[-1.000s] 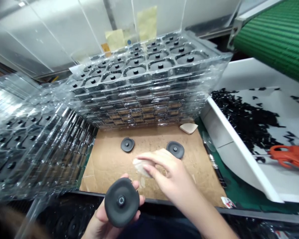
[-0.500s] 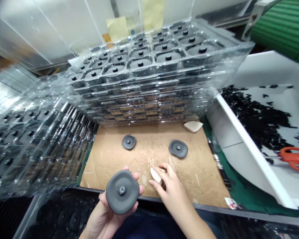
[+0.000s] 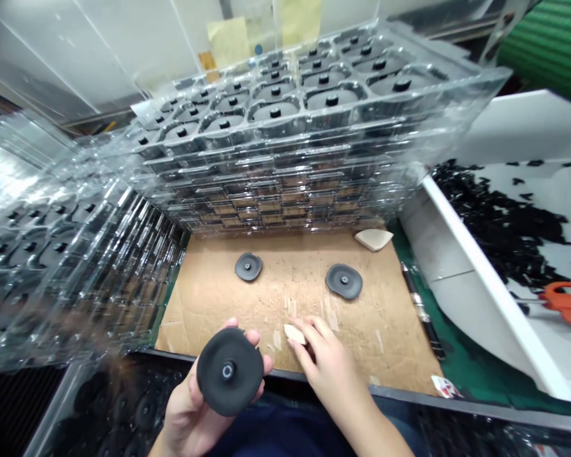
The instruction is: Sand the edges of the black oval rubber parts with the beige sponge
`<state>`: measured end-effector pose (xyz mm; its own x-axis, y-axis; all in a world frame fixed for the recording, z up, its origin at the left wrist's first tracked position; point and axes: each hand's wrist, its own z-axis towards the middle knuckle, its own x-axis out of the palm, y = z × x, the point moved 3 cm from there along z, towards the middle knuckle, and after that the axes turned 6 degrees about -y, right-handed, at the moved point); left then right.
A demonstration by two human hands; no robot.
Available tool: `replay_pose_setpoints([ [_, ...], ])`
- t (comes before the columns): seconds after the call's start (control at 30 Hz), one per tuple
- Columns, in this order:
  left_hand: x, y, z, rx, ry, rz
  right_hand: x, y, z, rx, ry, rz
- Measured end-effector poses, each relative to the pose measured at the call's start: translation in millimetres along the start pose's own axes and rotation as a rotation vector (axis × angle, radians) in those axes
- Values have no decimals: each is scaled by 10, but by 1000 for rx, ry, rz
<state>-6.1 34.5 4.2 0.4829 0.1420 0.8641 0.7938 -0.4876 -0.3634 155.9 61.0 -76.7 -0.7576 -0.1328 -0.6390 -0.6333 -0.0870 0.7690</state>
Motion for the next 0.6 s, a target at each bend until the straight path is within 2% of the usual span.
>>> replay_pose_setpoints([
  [0.37,7,6,17,-27,-29,15,-27,-23,-3,-14,46,29],
  [0.6,-49,83,76,-42,-33,28,-50,36,101,20,-34,126],
])
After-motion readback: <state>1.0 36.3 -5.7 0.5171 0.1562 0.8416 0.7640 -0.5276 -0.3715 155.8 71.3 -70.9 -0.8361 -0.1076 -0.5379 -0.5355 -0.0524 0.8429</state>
